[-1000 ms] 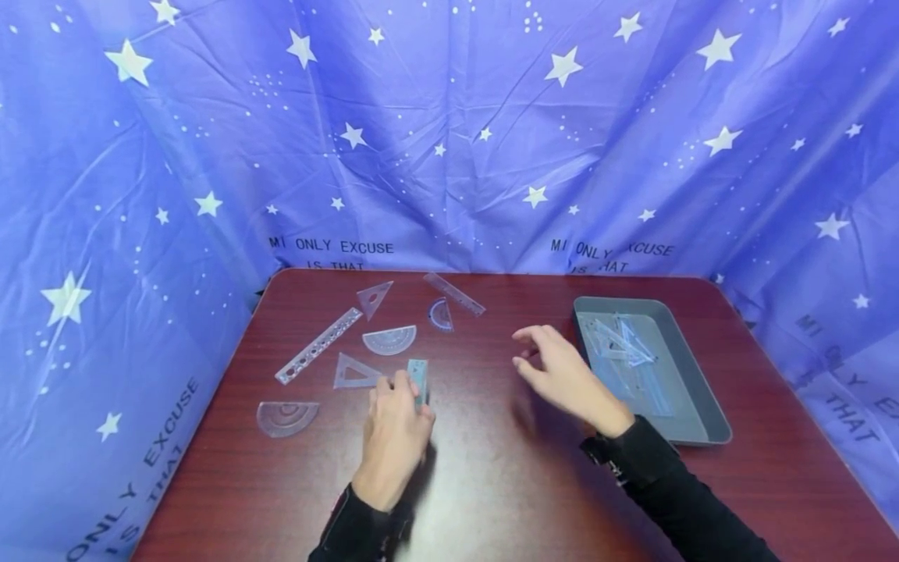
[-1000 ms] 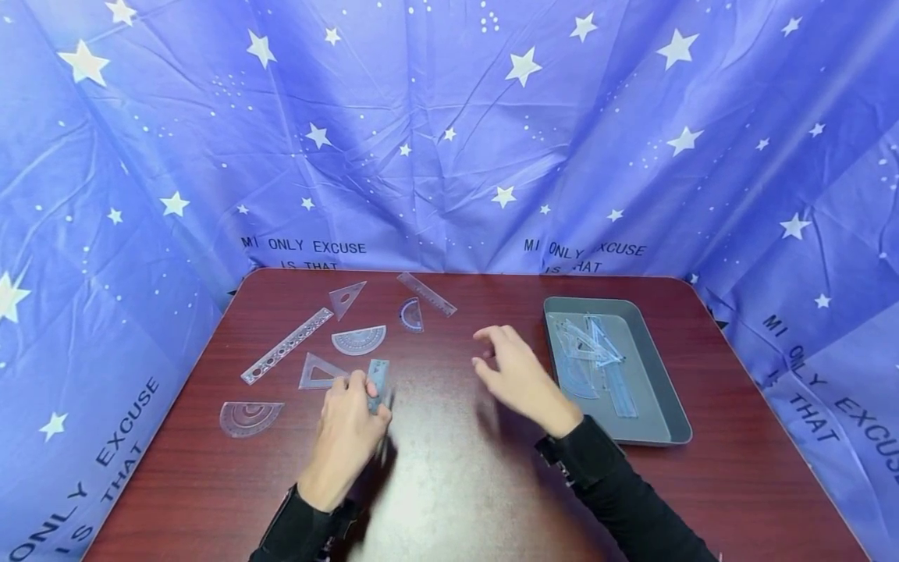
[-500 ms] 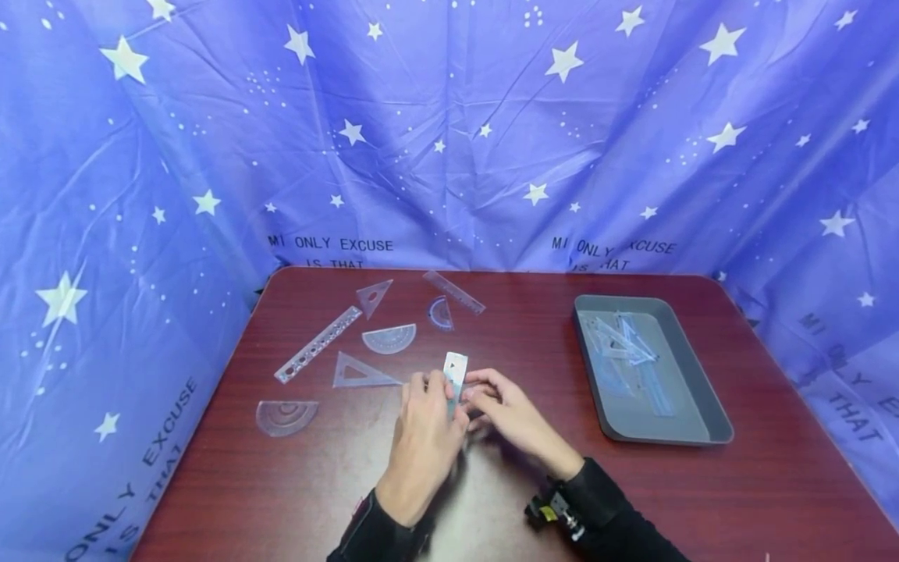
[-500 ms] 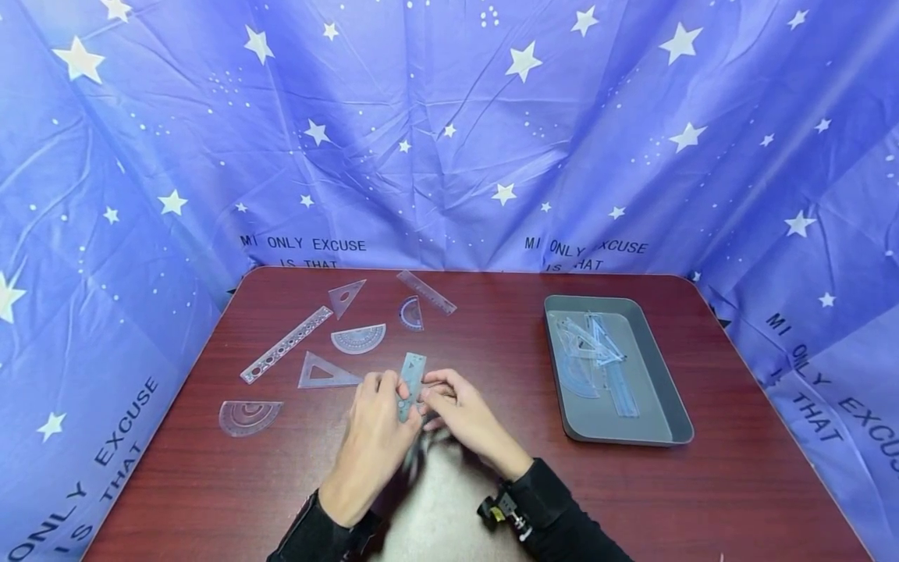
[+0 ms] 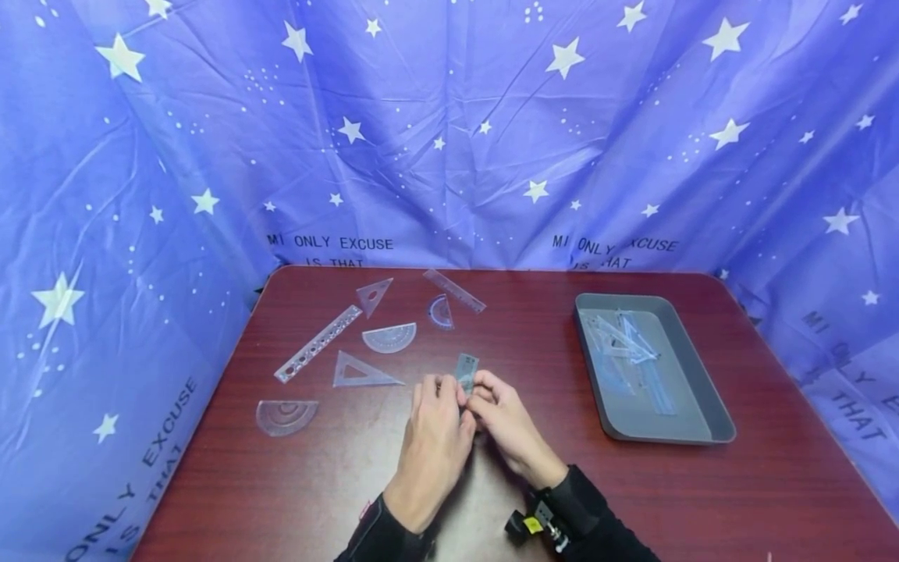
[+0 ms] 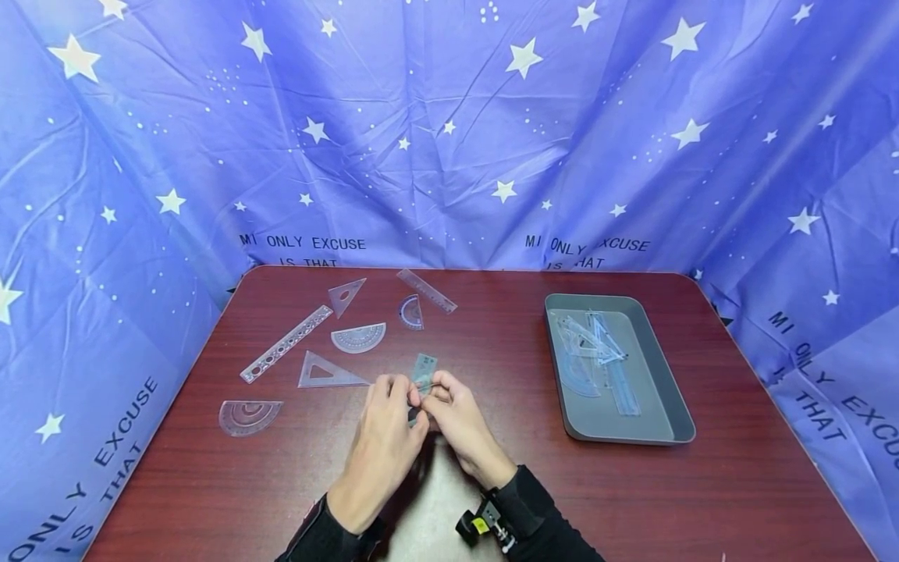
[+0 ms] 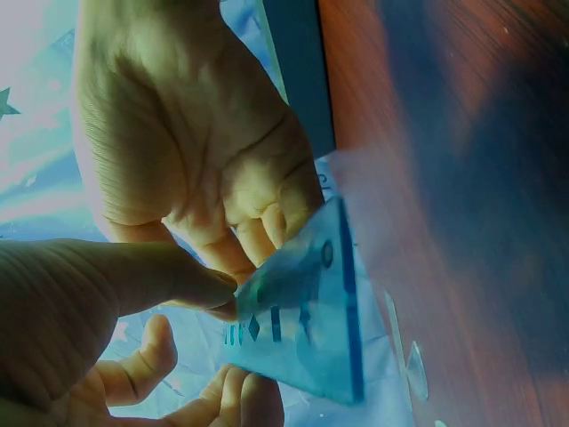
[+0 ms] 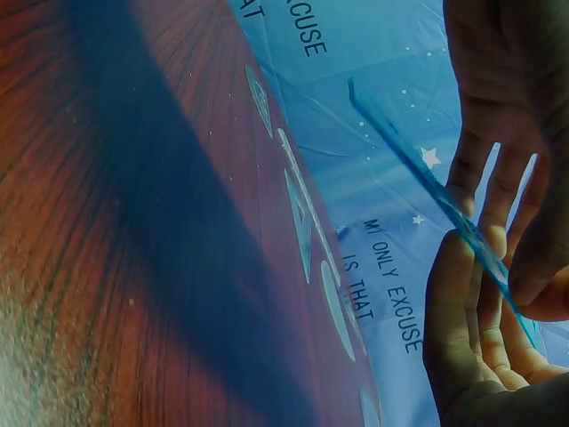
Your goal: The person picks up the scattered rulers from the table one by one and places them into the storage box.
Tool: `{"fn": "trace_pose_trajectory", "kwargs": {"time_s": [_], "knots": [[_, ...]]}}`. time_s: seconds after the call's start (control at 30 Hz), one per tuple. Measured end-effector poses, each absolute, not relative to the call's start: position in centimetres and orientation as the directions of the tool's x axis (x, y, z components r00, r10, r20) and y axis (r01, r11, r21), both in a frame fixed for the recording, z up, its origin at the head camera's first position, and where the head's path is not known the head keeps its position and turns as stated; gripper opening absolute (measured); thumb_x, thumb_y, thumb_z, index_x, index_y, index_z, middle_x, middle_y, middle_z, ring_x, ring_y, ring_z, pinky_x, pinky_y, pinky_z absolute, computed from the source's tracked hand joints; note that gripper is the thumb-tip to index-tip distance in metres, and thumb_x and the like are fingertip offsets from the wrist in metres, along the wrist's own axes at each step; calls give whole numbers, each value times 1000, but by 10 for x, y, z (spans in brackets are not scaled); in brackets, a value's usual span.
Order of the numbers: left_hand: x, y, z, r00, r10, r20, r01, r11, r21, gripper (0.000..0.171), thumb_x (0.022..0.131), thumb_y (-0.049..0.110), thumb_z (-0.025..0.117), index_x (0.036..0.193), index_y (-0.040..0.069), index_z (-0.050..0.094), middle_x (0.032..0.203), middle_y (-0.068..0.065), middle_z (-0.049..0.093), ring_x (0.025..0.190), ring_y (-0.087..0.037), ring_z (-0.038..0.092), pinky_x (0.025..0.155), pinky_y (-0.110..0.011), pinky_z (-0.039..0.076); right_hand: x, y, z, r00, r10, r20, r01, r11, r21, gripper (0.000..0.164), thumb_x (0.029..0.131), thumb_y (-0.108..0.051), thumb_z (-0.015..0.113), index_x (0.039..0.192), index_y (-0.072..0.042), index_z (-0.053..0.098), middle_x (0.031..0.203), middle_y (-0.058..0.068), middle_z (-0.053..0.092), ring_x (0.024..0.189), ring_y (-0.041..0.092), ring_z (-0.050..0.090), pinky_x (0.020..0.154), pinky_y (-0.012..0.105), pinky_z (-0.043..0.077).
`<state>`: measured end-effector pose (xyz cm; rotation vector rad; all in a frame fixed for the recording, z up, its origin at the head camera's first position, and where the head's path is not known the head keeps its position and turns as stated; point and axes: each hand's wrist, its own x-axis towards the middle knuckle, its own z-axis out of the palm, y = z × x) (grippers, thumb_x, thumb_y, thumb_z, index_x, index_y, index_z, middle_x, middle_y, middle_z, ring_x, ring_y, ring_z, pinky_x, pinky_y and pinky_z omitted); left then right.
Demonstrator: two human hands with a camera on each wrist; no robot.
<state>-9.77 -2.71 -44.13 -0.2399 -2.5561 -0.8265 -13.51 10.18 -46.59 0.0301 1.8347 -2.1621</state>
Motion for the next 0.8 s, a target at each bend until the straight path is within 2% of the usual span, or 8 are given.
{"fn": "trace_pose_trajectory", "kwargs": {"time_s": [0.23,0.37,0.53,0.67,0.8], "knots": [[-97,-25,-442,-851,55,523,358,788,500,31,76,-3,82,88,11,57,99,-9,62,86,-24,57,70,-35,55,-136,108,-462,-954,-218,-208,239,-126,-963,20,92,6,56,111,-1,58,84,-5,67,70,5,57,61,18,44],[-99,-27,-441,-827,112,551,428,761,487,31,77,-1,84,91,11,59,100,-8,64,90,-23,63,74,-36,59,-139,118,-460,-953,-229,-199,226,-101,-969,16,95,3,57,111,-1,58,86,-4,69,73,6,61,63,20,51],[-103,-35,-436,-817,243,522,518,708,480,28,85,7,84,108,10,68,106,-4,72,97,-20,69,82,-35,62,-145,138,-451,-952,-242,-187,192,3,-981,18,96,1,57,114,3,58,87,-3,68,72,7,60,64,21,52],[-104,-42,-433,-822,326,467,537,717,444,38,93,18,81,128,9,71,117,-5,77,104,-19,71,90,-35,62,-151,157,-441,-955,-233,-185,164,109,-980,23,96,1,56,118,6,59,88,-2,67,74,7,59,65,22,52],[-105,-50,-433,-833,364,416,523,763,379,44,94,25,80,135,9,70,123,-7,77,110,-22,72,93,-38,62,-159,178,-429,-964,-209,-163,124,187,-975,26,97,1,57,122,9,59,89,-2,68,75,8,62,65,24,54]]}}
